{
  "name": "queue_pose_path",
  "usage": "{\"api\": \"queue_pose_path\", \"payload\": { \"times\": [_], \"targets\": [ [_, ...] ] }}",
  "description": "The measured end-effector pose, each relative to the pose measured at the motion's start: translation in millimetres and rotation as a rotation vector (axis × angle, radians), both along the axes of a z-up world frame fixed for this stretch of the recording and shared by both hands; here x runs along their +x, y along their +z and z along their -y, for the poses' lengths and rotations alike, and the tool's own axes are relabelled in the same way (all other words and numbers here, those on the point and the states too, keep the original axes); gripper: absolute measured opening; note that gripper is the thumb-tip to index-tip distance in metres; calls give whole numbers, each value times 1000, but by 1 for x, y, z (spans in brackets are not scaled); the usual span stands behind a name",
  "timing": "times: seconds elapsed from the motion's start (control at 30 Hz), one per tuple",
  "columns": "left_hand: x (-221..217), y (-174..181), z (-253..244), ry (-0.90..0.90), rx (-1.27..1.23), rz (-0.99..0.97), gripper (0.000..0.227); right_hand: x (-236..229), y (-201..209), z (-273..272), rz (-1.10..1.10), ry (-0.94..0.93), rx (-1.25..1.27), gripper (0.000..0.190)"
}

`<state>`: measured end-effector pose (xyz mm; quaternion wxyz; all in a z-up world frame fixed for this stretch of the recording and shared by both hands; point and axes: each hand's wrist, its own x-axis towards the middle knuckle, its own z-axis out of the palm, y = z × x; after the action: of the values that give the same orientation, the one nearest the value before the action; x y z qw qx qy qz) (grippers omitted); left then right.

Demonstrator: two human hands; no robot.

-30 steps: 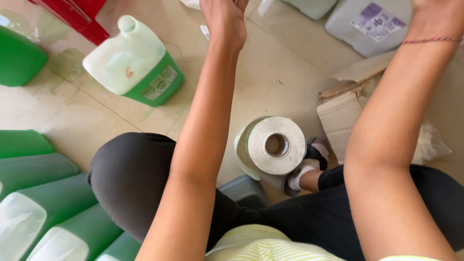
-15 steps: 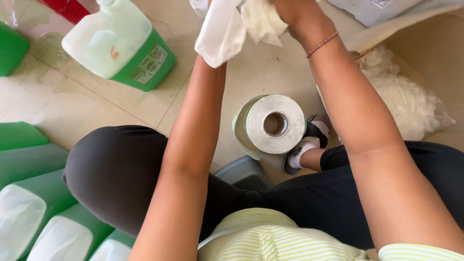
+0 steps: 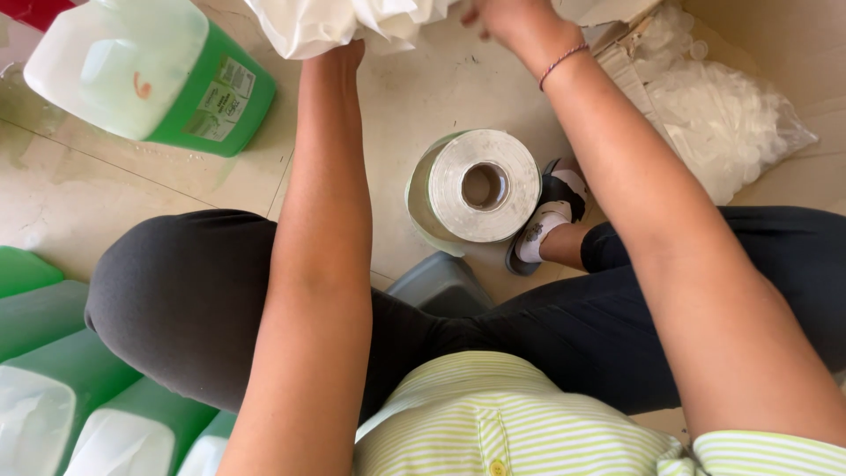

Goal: The person applies a green label to a large plastic jug of green liquid, gathers loose white caps from a cardboard box, and screws them onto the jugs.

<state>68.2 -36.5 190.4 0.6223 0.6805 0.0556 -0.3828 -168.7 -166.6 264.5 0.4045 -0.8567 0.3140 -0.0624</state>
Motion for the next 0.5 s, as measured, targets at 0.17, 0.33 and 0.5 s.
{"api": "queue_pose_path", "payload": {
  "times": [0.17,0.33,0.5],
  "targets": [
    [2,-4,-1,-31,33,23,32,-51,-80,-83,-294,260,-234,79],
    [5,-13,-13,-53,72,40,33,-59,-88,-124,-590,312,-174,92],
    [6,-16,-14,-71,90,67,34,-69,-84,-132,-687,419,-354,92]
  ]
}}
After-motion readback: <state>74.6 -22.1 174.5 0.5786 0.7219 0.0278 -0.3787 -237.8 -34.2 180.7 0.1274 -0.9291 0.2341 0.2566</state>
